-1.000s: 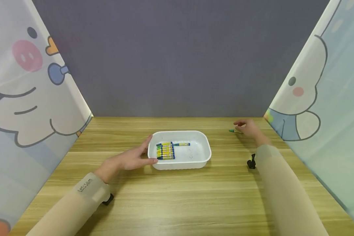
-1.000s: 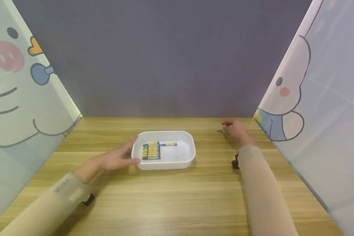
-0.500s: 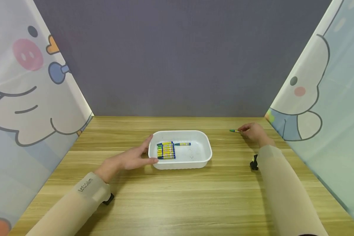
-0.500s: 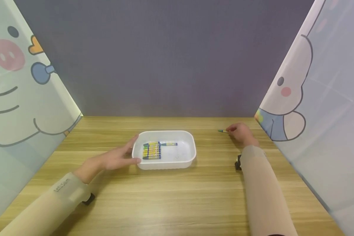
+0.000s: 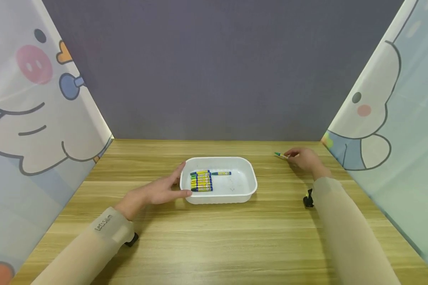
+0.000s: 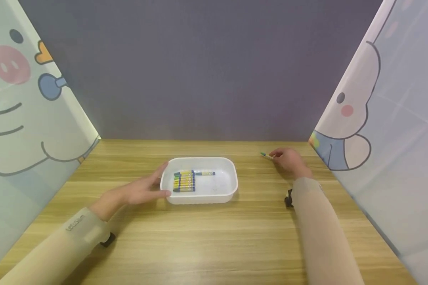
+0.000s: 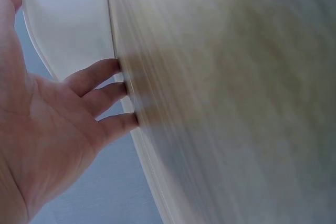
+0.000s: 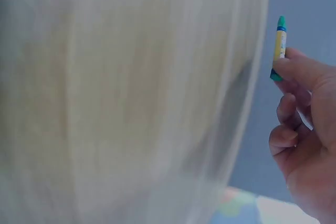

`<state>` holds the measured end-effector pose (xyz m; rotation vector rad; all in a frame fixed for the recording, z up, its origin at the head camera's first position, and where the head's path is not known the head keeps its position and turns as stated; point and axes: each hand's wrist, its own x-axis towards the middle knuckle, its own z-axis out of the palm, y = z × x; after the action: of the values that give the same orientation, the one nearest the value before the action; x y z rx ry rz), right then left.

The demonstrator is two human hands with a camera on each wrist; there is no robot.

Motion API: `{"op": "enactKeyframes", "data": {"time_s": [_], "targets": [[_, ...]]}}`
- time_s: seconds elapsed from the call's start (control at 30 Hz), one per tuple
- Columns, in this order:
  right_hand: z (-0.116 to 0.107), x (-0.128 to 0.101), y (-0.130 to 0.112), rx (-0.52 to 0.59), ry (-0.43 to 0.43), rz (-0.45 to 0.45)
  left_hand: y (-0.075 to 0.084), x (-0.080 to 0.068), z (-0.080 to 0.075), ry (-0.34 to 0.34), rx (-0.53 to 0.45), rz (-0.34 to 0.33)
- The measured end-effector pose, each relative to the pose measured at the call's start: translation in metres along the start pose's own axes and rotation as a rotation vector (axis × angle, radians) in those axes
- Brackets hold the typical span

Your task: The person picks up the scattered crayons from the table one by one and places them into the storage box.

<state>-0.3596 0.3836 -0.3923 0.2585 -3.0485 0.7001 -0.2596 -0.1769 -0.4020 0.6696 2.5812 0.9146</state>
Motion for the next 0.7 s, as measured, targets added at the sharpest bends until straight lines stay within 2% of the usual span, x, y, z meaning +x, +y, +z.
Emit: {"op": "enactKeyframes", "data": {"time_s": [0.2, 0.43, 0.7], "targets": [[0.002, -0.003, -0.043, 0.001, -0.004, -0.108, 0.0, 0.0, 0.0, 0.003, 0.0, -0.009], [0.009, -0.012, -0.095, 0.09, -0.025, -0.219, 0.002, -0.001, -0.001, -0.003, -0.007, -0.006], [0.025, -0.019, -0.145, 0.092, -0.021, -0.366, 0.002, -0.001, -0.001, 0.002, 0.034, -0.01]]}}
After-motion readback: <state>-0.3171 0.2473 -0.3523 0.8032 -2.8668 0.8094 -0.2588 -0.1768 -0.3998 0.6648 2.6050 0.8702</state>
